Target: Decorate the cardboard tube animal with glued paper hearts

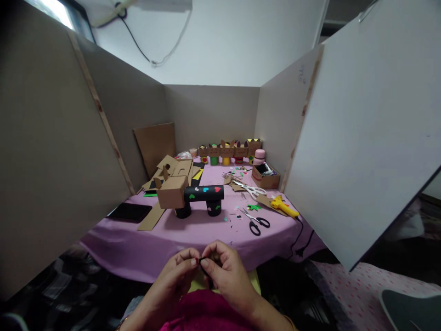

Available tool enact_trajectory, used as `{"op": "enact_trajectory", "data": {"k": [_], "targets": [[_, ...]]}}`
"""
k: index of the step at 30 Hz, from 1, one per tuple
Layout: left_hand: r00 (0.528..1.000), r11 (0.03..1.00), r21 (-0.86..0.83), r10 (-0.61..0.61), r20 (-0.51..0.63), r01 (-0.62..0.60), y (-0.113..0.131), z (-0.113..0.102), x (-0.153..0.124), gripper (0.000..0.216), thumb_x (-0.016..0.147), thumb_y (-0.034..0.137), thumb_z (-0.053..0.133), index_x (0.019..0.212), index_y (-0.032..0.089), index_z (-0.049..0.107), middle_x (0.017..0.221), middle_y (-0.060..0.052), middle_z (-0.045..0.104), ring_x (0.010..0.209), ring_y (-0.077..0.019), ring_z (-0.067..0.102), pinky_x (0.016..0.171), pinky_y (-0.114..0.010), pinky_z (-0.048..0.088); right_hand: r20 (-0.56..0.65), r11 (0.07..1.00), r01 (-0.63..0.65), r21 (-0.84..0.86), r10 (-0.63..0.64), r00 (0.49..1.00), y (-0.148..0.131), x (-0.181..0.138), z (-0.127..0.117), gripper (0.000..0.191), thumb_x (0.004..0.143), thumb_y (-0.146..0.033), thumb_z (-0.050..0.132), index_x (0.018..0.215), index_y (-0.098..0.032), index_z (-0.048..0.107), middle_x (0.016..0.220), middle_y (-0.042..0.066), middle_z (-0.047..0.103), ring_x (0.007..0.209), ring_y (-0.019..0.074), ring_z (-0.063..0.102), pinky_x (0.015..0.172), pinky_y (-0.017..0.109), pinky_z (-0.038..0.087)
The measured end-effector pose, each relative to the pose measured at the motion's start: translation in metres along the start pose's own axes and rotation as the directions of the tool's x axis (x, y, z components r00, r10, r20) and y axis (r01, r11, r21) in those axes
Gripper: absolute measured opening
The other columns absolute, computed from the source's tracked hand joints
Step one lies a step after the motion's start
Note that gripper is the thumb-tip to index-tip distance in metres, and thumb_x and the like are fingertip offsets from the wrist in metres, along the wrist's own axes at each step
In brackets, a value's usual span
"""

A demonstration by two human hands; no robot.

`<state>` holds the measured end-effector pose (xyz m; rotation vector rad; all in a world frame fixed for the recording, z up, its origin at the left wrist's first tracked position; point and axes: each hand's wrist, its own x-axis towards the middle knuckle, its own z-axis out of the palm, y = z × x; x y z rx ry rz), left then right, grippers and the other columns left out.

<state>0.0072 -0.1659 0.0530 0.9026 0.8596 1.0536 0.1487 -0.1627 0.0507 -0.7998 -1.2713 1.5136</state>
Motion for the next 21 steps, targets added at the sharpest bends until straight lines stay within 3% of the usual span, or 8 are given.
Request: {"op": "enact_trajectory", "data": {"k": [3, 8, 12, 15, 21], "targets": [[1.0, 1.0, -0.009, -0.018, 0.0, 0.018, 0.0004, 0.0, 0.0009, 0.03, 0.063, 0.041, 0.069, 0.066, 0.017, 0.052, 0.043, 0.01, 0.036, 0.038, -0.003, 0.017, 0.038, -0.018, 0.01, 0.002, 1.0, 0.007, -0.014, -0.007, 1.0, 0.0, 0.0007, -0.0004, 0.027, 0.073, -0.04, 0.068, 0.078, -0.019, 0.053, 0.051, -0.008, 0.051, 0.038, 0.0045, 0.034, 0.037, 0.017, 0.023], [0.999, 0.988, 0.154, -0.022, -0.033, 0.027, 0.003, -0.0017, 0.004, 0.037, 0.061, 0.047, 0.072, 0.07, 0.013, 0.061, 0.048, 0.003, 0.054, 0.035, -0.0021, 0.021, 0.038, -0.019, 0.008, -0.017, 0.999, 0.0, -0.04, -0.001, 1.0, -0.0017, 0.0023, 0.0001, 0.029, 0.073, -0.043, 0.068, 0.077, -0.018, 0.053, 0.051, -0.008, 0.05, 0.039, 0.0051, 0.035, 0.037, 0.017, 0.023], [0.998, 0.98, 0.193, -0.036, -0.056, 0.047, 0.0058, -0.002, 0.004, 0.039, 0.055, 0.048, 0.076, 0.065, 0.013, 0.062, 0.052, 0.0, 0.061, 0.034, -0.0021, 0.025, 0.037, -0.02, 0.009, -0.014, 1.0, 0.002, -0.006, -0.002, 1.0, 0.001, 0.0032, 0.0002, 0.031, 0.072, -0.043, 0.068, 0.084, -0.018, 0.053, 0.051, -0.008, 0.05, 0.039, 0.0044, 0.034, 0.037, 0.016, 0.022], [0.997, 0.987, 0.153, -0.034, -0.068, 0.044, 0.0037, -0.0017, 0.0038, 0.04, 0.054, 0.049, 0.076, 0.066, 0.014, 0.061, 0.048, 0.003, 0.056, 0.033, -0.0016, 0.022, 0.037, -0.019, 0.008, 0.0, 1.0, 0.004, 0.029, -0.004, 1.0, 0.0037, 0.0038, -0.0015, 0.035, 0.073, -0.043, 0.068, 0.093, -0.018, 0.053, 0.051, -0.009, 0.05, 0.036, 0.0035, 0.032, 0.036, 0.016, 0.02], [0.992, 1.0, 0.018, -0.004, -0.124, 0.007, -0.0015, -0.003, 0.0074, 0.042, 0.054, 0.05, 0.076, 0.069, 0.016, 0.057, 0.036, 0.014, 0.028, 0.034, -0.0014, 0.009, 0.036, -0.019, 0.005, 0.02, 0.999, -0.041, -0.021, 0.042, 0.999, 0.0047, 0.004, -0.0054, 0.041, 0.07, -0.044, 0.071, 0.096, -0.016, 0.055, 0.051, -0.008, 0.051, 0.037, 0.0037, 0.033, 0.036, 0.016, 0.023]]}}
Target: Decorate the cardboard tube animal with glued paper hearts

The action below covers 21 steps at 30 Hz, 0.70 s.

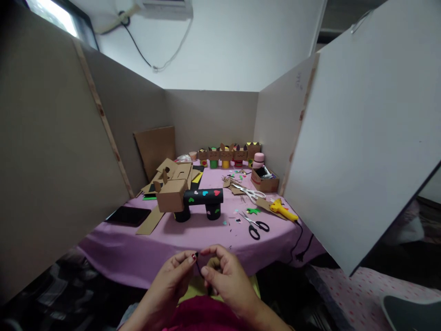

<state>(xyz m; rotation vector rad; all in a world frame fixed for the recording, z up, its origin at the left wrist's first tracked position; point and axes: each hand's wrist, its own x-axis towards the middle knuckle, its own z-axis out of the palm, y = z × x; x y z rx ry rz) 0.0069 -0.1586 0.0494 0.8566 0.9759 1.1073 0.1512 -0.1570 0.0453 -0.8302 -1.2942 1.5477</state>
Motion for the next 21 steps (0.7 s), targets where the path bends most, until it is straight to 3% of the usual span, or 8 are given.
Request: {"op": "enact_trajectory", "data": {"k": [3, 7, 12, 17, 21], "targets": [[1.0, 0.999, -0.029, -0.013, 0.009, 0.013, 0.0017, 0.001, 0.0005, 0.045, 0.05, 0.052, 0.077, 0.067, 0.016, 0.055, 0.035, 0.014, 0.026, 0.033, -0.0013, 0.008, 0.036, -0.019, 0.004, 0.016, 0.997, -0.055, -0.053, 0.056, 0.998, 0.0029, 0.0, -0.0008, 0.042, 0.07, -0.05, 0.067, 0.09, -0.015, 0.058, 0.05, -0.007, 0.051, 0.037, 0.0042, 0.035, 0.037, 0.016, 0.024], [1.0, 1.0, -0.024, 0.009, -0.007, -0.009, 0.003, 0.0035, -0.0023, 0.041, 0.053, 0.048, 0.077, 0.065, 0.016, 0.055, 0.037, 0.013, 0.03, 0.034, -0.0009, 0.009, 0.036, -0.02, 0.003, 0.019, 0.997, -0.039, -0.069, 0.04, 0.999, 0.0076, 0.0006, -0.0003, 0.041, 0.078, -0.056, 0.055, 0.077, -0.015, 0.057, 0.05, -0.005, 0.051, 0.035, 0.0039, 0.035, 0.036, 0.017, 0.023], [1.0, 0.998, -0.055, -0.013, 0.004, 0.013, -0.0017, 0.0046, -0.0032, 0.041, 0.052, 0.046, 0.079, 0.064, 0.015, 0.055, 0.036, 0.013, 0.033, 0.033, -0.0007, 0.011, 0.035, -0.019, 0.002, 0.032, 0.997, -0.004, -0.073, 0.006, 0.999, 0.0074, 0.0002, 0.0008, 0.035, 0.074, -0.047, 0.065, 0.066, -0.016, 0.053, 0.048, -0.006, 0.049, 0.038, 0.0045, 0.035, 0.038, 0.017, 0.025], [0.998, 0.981, -0.181, -0.067, 0.001, 0.066, -0.0033, 0.0061, -0.0036, 0.041, 0.048, 0.041, 0.082, 0.064, 0.016, 0.054, 0.038, 0.013, 0.035, 0.033, 0.0, 0.014, 0.034, -0.016, 0.006, 0.048, 0.995, 0.037, -0.091, -0.033, 0.998, 0.007, -0.0006, 0.0, 0.031, 0.078, -0.043, 0.062, 0.068, -0.016, 0.051, 0.05, -0.006, 0.049, 0.039, 0.0052, 0.035, 0.04, 0.018, 0.027], [0.995, 0.961, -0.26, -0.101, -0.004, 0.096, -0.002, 0.0074, -0.0052, 0.04, 0.046, 0.035, 0.085, 0.065, 0.016, 0.055, 0.044, 0.009, 0.046, 0.035, -0.0008, 0.03, 0.036, -0.015, 0.016, 0.037, 0.988, 0.056, -0.145, -0.052, 0.998, 0.007, -0.0014, -0.0007, 0.029, 0.08, -0.041, 0.06, 0.068, -0.016, 0.051, 0.052, -0.006, 0.049, 0.041, 0.0055, 0.036, 0.041, 0.018, 0.028]]}}
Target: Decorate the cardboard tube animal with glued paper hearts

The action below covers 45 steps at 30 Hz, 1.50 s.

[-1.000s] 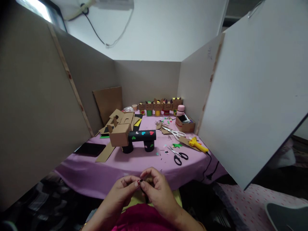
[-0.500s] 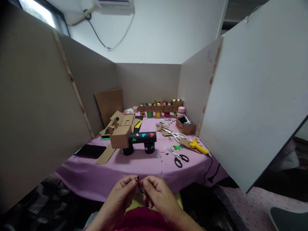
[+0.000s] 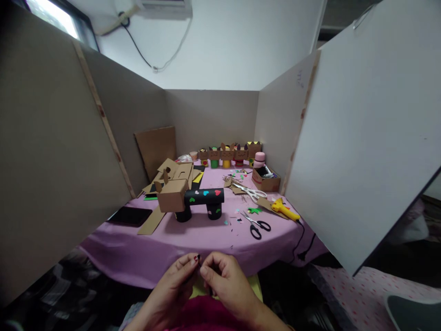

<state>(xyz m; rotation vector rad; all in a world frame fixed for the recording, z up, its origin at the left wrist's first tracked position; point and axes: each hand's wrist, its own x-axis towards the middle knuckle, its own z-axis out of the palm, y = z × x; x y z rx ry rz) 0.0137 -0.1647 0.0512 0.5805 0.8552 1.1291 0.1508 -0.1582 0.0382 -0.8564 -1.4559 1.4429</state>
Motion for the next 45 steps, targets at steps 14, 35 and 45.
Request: {"op": "enact_trajectory", "data": {"k": [14, 35, 45], "targets": [[0.997, 0.998, 0.068, -0.023, 0.074, 0.018, 0.002, -0.008, 0.001, 0.038, 0.056, 0.038, 0.079, 0.071, 0.018, 0.05, 0.042, 0.013, 0.035, 0.035, -0.0003, 0.018, 0.035, -0.013, 0.012, 0.04, 0.998, -0.012, -0.059, 0.014, 0.999, -0.003, -0.001, -0.002, 0.022, 0.081, -0.037, 0.058, 0.073, -0.017, 0.051, 0.056, -0.004, 0.051, 0.046, 0.0079, 0.039, 0.043, 0.019, 0.03], [0.948, 0.866, 0.413, 0.318, -0.022, -0.281, -0.008, -0.012, 0.009, 0.027, 0.063, 0.039, 0.071, 0.068, 0.016, 0.058, 0.05, 0.007, 0.044, 0.044, -0.0075, 0.035, 0.043, -0.018, 0.027, 0.187, 0.785, 0.268, -0.558, -0.196, 0.963, -0.015, -0.01, -0.004, 0.017, 0.083, -0.014, 0.048, 0.068, -0.02, 0.052, 0.061, -0.004, 0.047, 0.057, 0.0128, 0.043, 0.054, 0.024, 0.031], [0.99, 0.949, 0.283, 0.14, 0.006, -0.136, 0.0, -0.012, 0.006, 0.033, 0.061, 0.042, 0.073, 0.066, 0.017, 0.053, 0.044, 0.011, 0.034, 0.04, -0.0043, 0.02, 0.04, -0.017, 0.018, 0.27, 0.664, 0.342, -0.665, -0.214, 0.939, -0.014, -0.012, -0.008, 0.015, 0.083, -0.013, 0.048, 0.077, -0.019, 0.059, 0.074, 0.003, 0.058, 0.068, 0.0166, 0.052, 0.061, 0.026, 0.038]]}}
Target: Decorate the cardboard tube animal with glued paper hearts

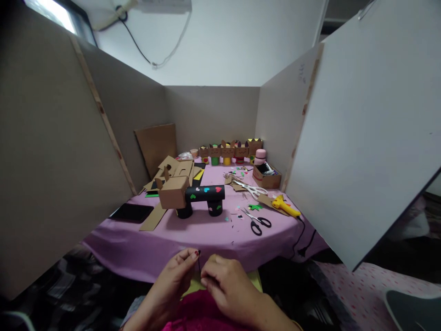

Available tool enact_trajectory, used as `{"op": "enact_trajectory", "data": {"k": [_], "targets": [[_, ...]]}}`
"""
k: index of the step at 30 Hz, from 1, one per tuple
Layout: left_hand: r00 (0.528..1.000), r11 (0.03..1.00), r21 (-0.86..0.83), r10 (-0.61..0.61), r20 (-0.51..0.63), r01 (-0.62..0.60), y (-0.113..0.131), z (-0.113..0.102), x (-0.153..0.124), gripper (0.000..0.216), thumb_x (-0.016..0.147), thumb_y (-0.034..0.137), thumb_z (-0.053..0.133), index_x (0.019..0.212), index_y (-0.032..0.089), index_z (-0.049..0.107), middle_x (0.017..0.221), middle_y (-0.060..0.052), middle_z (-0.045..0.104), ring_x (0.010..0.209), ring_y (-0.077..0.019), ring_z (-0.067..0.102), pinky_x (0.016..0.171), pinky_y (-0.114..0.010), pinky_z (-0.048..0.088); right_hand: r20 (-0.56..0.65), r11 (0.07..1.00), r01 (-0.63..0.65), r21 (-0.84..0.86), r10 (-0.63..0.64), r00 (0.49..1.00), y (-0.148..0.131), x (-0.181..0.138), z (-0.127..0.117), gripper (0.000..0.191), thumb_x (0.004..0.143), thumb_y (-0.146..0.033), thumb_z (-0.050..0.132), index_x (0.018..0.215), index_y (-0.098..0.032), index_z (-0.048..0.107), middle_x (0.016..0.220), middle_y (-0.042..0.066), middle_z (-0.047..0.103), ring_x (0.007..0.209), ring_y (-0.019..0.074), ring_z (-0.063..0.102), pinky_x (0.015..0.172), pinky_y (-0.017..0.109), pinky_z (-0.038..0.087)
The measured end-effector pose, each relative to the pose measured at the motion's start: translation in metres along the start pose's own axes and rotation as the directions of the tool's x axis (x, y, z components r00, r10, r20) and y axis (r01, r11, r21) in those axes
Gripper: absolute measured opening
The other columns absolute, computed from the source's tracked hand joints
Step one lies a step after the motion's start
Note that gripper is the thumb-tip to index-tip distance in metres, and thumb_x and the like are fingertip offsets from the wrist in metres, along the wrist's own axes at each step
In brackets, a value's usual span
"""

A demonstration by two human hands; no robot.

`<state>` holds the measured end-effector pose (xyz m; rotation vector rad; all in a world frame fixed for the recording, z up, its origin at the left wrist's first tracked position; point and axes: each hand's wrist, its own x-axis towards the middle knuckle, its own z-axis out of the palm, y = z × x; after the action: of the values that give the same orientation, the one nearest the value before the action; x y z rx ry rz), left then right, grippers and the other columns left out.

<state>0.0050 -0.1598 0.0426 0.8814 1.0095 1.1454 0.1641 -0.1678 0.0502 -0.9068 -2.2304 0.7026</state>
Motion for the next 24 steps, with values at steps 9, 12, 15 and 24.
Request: {"op": "enact_trajectory", "data": {"k": [9, 12, 15, 24], "targets": [[0.993, 0.993, -0.077, -0.079, 0.092, 0.086, 0.002, 0.006, -0.004, 0.04, 0.058, 0.048, 0.075, 0.066, 0.018, 0.049, 0.039, 0.014, 0.028, 0.034, -0.0017, 0.01, 0.036, -0.02, 0.002, -0.214, 0.853, -0.193, 0.486, 0.33, 0.919, 0.011, 0.007, 0.001, 0.029, 0.083, -0.039, 0.057, 0.102, -0.018, 0.063, 0.087, 0.006, 0.065, 0.065, 0.0162, 0.055, 0.058, 0.028, 0.044], [0.989, 0.997, -0.028, -0.068, 0.131, 0.073, 0.003, 0.008, -0.004, 0.042, 0.055, 0.05, 0.076, 0.063, 0.017, 0.051, 0.038, 0.013, 0.032, 0.032, -0.0014, 0.012, 0.036, -0.021, 0.001, -0.201, 0.813, -0.175, 0.556, 0.335, 0.92, 0.006, 0.013, 0.001, 0.025, 0.078, -0.036, 0.064, 0.093, -0.017, 0.069, 0.082, 0.005, 0.067, 0.069, 0.018, 0.057, 0.062, 0.028, 0.045], [0.991, 0.999, -0.002, -0.045, 0.128, 0.046, 0.003, 0.009, -0.005, 0.043, 0.054, 0.051, 0.076, 0.061, 0.016, 0.052, 0.038, 0.012, 0.033, 0.033, -0.0012, 0.014, 0.036, -0.021, 0.002, -0.245, 0.841, -0.146, 0.522, 0.311, 0.918, 0.002, 0.015, 0.003, 0.016, 0.076, -0.032, 0.065, 0.078, -0.017, 0.071, 0.073, 0.005, 0.067, 0.072, 0.0199, 0.059, 0.067, 0.03, 0.044], [0.992, 0.998, -0.024, -0.055, 0.115, 0.058, 0.0, 0.01, -0.005, 0.046, 0.056, 0.056, 0.072, 0.061, 0.019, 0.046, 0.038, 0.013, 0.029, 0.032, -0.0016, 0.013, 0.035, -0.02, 0.005, -0.325, 0.868, -0.144, 0.476, 0.326, 0.888, 0.003, 0.014, 0.005, 0.015, 0.079, -0.029, 0.062, 0.07, -0.017, 0.067, 0.065, 0.002, 0.063, 0.065, 0.0175, 0.055, 0.061, 0.027, 0.042]]}}
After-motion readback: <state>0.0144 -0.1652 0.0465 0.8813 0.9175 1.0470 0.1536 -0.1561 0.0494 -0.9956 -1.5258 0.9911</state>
